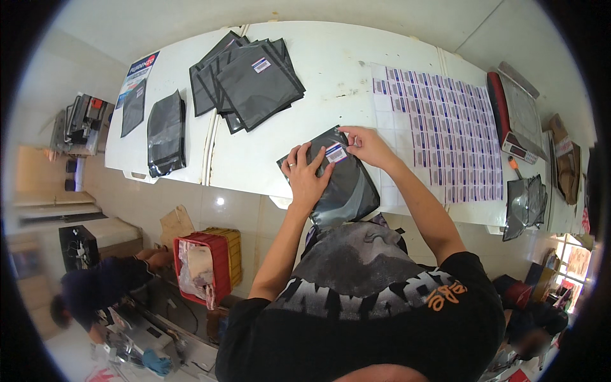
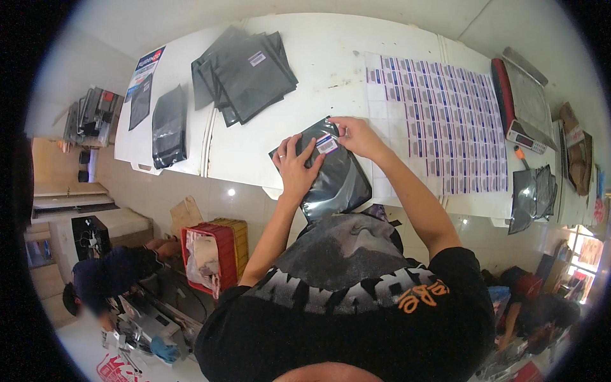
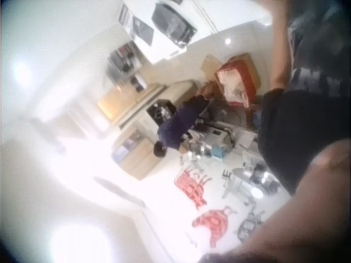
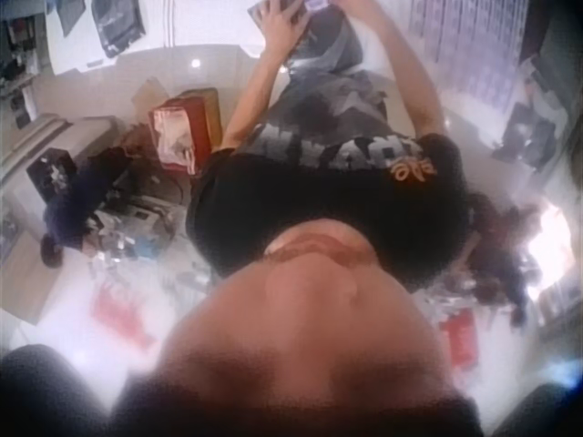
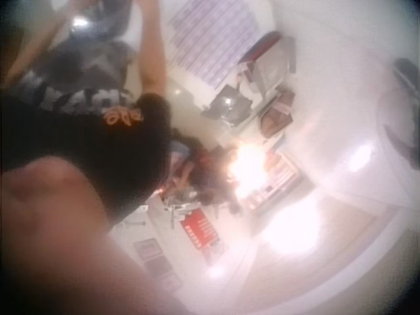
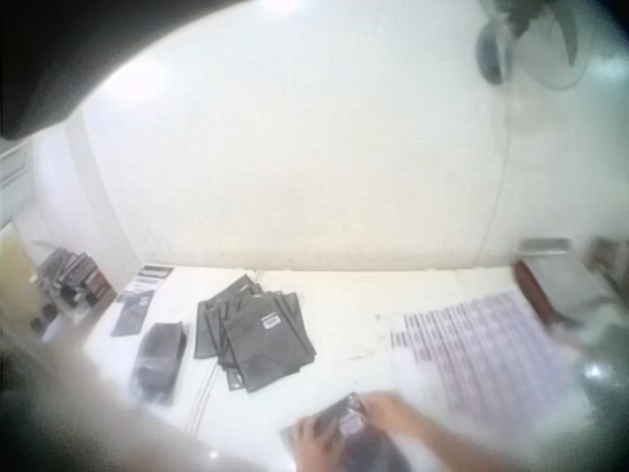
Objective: The person repeatedly peels individual labels from a large sheet and affixes them to the front of black plastic pouches. After each label is applied, the pouch is placed on a growing stack on the table.
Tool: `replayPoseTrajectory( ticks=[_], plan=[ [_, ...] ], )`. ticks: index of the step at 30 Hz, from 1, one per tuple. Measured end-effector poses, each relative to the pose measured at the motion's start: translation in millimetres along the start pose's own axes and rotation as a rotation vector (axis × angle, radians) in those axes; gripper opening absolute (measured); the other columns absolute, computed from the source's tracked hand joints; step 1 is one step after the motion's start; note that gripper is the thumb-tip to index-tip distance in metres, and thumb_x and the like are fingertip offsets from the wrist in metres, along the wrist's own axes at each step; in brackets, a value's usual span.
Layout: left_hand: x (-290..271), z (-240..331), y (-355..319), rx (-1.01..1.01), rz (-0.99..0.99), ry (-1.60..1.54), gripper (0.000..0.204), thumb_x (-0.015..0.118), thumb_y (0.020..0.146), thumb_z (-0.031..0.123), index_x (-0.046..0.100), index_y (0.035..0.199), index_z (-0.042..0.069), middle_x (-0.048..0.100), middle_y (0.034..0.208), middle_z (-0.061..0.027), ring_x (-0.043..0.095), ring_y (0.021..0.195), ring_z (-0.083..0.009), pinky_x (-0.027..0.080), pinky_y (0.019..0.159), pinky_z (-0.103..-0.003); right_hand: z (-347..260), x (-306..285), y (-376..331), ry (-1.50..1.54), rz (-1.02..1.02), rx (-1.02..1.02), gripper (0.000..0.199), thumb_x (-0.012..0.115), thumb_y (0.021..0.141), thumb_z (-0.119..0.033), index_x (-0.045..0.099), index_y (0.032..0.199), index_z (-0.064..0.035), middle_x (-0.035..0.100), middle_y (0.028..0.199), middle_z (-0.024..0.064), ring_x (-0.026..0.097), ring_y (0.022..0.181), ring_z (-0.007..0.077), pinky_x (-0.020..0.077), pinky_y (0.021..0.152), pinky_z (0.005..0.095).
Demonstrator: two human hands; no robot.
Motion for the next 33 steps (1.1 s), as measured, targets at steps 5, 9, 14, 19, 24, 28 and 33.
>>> replayPoseTrajectory(
  ticks=[5,9,14,19,24,28,33],
  plan=[
    [2.6,-2.9,-0.6,0.004,0.01,0.002,0.041,0.083,0.088,0.034,0.082,0.127,0.021,0.06,0.145,-0.0106,0.048,0.14,-0.036,0.029,0.114,-0.055,-4.2,-3.3,-1.6,-0.017,0.083,-0.027,0.074,0.082,0.081,-0.006,0.06,0.151,-0.0099,0.064,0.085,0.0027,0.055,0.068,0.0158,0.0493,0.069,0.0328],
    [5.5,-7.4,0.1,0.007,0.031,-0.003,0.039,0.083,0.089,0.032,0.082,0.126,0.02,0.06,0.144,-0.0095,0.049,0.138,-0.0361,0.029,0.114,-0.055,-5.6,-3.9,0.2,-0.022,0.106,0.018,0.076,0.082,0.08,-0.006,0.058,0.152,-0.0098,0.065,0.084,0.0061,0.063,0.074,0.0204,0.0525,0.073,0.0352],
    [6.6,-8.5,6.1,-0.11,-0.041,-0.043,0.038,0.081,0.09,0.029,0.082,0.127,0.019,0.06,0.144,-0.0089,0.046,0.14,-0.0356,0.027,0.116,-0.055,-2.4,-4.9,-1.0,0.04,0.094,0.039,0.077,0.079,0.08,-0.003,0.056,0.153,-0.0095,0.066,0.085,0.0057,0.064,0.075,0.0186,0.0532,0.072,0.0345],
    [5.2,-26.8,13.1,-0.183,-0.061,-0.069,0.045,0.078,0.092,0.027,0.076,0.135,0.017,0.057,0.147,-0.0111,0.041,0.145,-0.0372,0.025,0.118,-0.057,-0.6,-6.8,-5.8,0.1,0.09,0.046,0.08,0.075,0.079,0.0,0.053,0.156,-0.0085,0.066,0.089,0.0051,0.062,0.075,0.0166,0.0537,0.073,0.0336],
    [-13.3,-64.4,10.0,-0.167,0.02,0.087,0.04,0.075,0.093,0.023,0.073,0.132,0.015,0.057,0.148,-0.0135,0.039,0.148,-0.0398,0.024,0.118,-0.06,1.3,-3.9,-12.8,0.186,0.084,0.049,0.082,0.069,0.08,0.004,0.048,0.159,-0.0105,0.064,0.096,0.0035,0.054,0.077,0.0123,0.0503,0.074,0.0274],
    [-10.2,-55.1,11.9,-0.071,-0.038,0.05,0.021,0.075,0.094,0.017,0.074,0.115,0.014,0.06,0.14,-0.0113,0.047,0.141,-0.0377,0.031,0.112,-0.059,10.7,-3.3,-14.6,0.223,0.144,0.08,0.082,0.066,0.081,0.009,0.048,0.158,-0.0107,0.064,0.101,0.0044,0.055,0.084,0.0119,0.0509,0.076,0.027],
    [-21.9,-59.6,23.9,-0.074,-0.033,-0.093,0.014,0.07,0.098,0.008,0.069,0.111,0.008,0.068,0.112,-0.0166,0.065,0.111,-0.0398,0.048,0.096,-0.049,-13.4,-16.6,-46.4,0.259,0.379,-0.048,0.072,0.065,0.084,0.011,0.056,0.152,-0.009,0.064,0.107,0.0073,0.058,0.091,0.015,0.0525,0.082,0.0325]
  ],
)
Point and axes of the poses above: each hand's wrist, its own y-axis towards the middle knuckle, its own x-axis out of the palm, z = x × y, the point moved 10 cm from there along y, towards the middle knuckle
